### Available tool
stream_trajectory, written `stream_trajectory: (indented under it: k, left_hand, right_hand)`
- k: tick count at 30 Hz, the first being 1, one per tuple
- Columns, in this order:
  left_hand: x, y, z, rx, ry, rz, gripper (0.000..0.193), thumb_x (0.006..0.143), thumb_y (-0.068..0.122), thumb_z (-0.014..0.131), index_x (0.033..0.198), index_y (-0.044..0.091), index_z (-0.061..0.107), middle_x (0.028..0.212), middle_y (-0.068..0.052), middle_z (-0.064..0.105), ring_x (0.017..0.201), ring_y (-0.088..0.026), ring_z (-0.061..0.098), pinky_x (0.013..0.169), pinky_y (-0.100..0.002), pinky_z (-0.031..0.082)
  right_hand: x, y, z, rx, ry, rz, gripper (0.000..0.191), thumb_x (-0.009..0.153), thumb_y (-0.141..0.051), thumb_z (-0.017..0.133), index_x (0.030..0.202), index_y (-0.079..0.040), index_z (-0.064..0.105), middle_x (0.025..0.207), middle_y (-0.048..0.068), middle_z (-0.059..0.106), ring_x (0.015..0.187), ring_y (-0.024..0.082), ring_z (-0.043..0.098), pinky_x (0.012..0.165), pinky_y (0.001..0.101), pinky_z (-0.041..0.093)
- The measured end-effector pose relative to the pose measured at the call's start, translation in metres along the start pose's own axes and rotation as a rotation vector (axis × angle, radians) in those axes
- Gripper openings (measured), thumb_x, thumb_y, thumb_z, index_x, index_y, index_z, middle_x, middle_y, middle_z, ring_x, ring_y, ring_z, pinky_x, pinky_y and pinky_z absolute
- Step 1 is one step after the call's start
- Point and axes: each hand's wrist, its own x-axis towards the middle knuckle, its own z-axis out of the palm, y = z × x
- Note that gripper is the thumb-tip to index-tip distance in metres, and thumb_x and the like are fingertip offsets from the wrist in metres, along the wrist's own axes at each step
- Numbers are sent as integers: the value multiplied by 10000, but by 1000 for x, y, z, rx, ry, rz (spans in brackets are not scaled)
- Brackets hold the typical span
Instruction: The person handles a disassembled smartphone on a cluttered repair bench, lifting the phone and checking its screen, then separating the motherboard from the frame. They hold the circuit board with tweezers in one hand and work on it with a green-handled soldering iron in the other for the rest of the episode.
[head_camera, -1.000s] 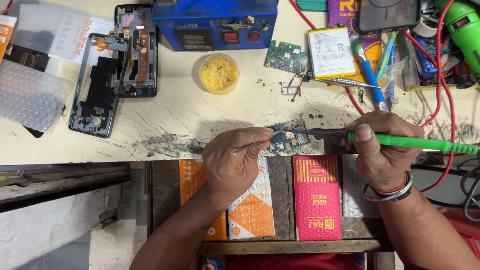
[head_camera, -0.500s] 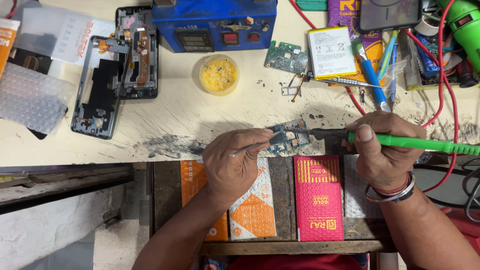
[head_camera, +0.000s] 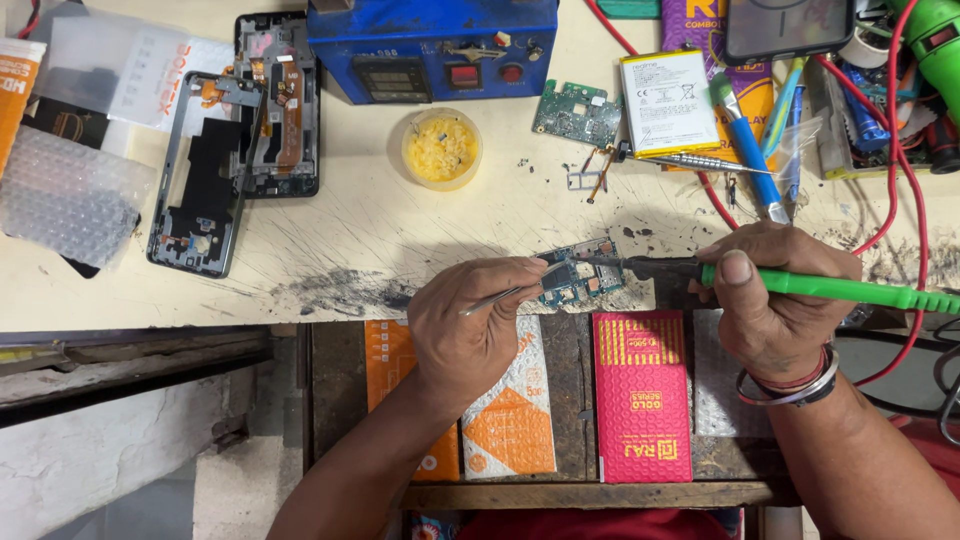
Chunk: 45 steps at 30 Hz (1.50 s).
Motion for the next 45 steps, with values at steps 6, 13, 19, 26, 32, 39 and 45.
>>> stream_trajectory:
  k: [6, 13, 19, 26, 32, 39, 45]
  left_hand:
    - [0, 0, 1, -38, -7, -19, 165, 966, 35, 754, 1081, 81, 644, 1018, -60, 772, 975, -186, 793, 832, -300, 671]
    - [-2, -2, 1, -28, 11, 1, 177, 969, 41, 757, 1087, 87, 633, 1019, -57, 770, 989, -189, 790, 849, -308, 667]
    - [-1, -1, 0, -37, -4, -5, 187, 965, 45, 757, 1095, 87, 630, 1021, -63, 769, 982, -196, 791, 834, -306, 666]
    - [-1, -1, 1, -21, -3, -2, 171, 974, 53, 749, 1094, 90, 632, 1020, -60, 772, 977, -195, 793, 836, -315, 663]
    - [-2, -1, 0, -13, -1, 2, 180, 968, 38, 754, 1090, 91, 633, 1014, -61, 771, 973, -195, 791, 836, -314, 659]
    - [-2, -5, 2, -23, -12, 7, 180, 969, 56, 751, 1100, 91, 632, 1016, -62, 772, 981, -193, 793, 834, -308, 672]
    - [-3, -3, 3, -10, -4, 8, 172, 973, 58, 749, 1093, 96, 631, 1010, -58, 772, 978, -190, 792, 840, -312, 668]
  right_hand:
    - [0, -1, 0, -1, -11, -9, 355, 1148, -233, 639, 894, 12, 605, 809, 122, 691, 615, 123, 652, 569, 226, 514]
    - [0, -1, 0, -14, -11, -4, 355, 1154, -230, 638, 892, 8, 605, 811, 121, 692, 619, 123, 654, 574, 226, 514]
    - [1, -1, 0, 5, -11, 2, 347, 1137, -226, 643, 887, 12, 607, 798, 114, 689, 601, 118, 646, 553, 222, 505]
    - [1, -2, -1, 11, -24, -2, 346, 1146, -223, 642, 885, 0, 599, 796, 106, 689, 606, 114, 645, 560, 219, 505]
    - [1, -3, 0, -6, -25, 12, 339, 1142, -224, 635, 895, 7, 605, 793, 109, 687, 603, 110, 642, 556, 218, 502]
    - [2, -2, 0, 16, -15, -1, 344, 1137, -221, 639, 878, 0, 594, 792, 111, 690, 599, 110, 640, 545, 219, 501]
    - [1, -4, -1, -29, -16, 18, 343, 1142, -219, 636, 886, 8, 606, 791, 108, 693, 602, 112, 640, 556, 226, 498]
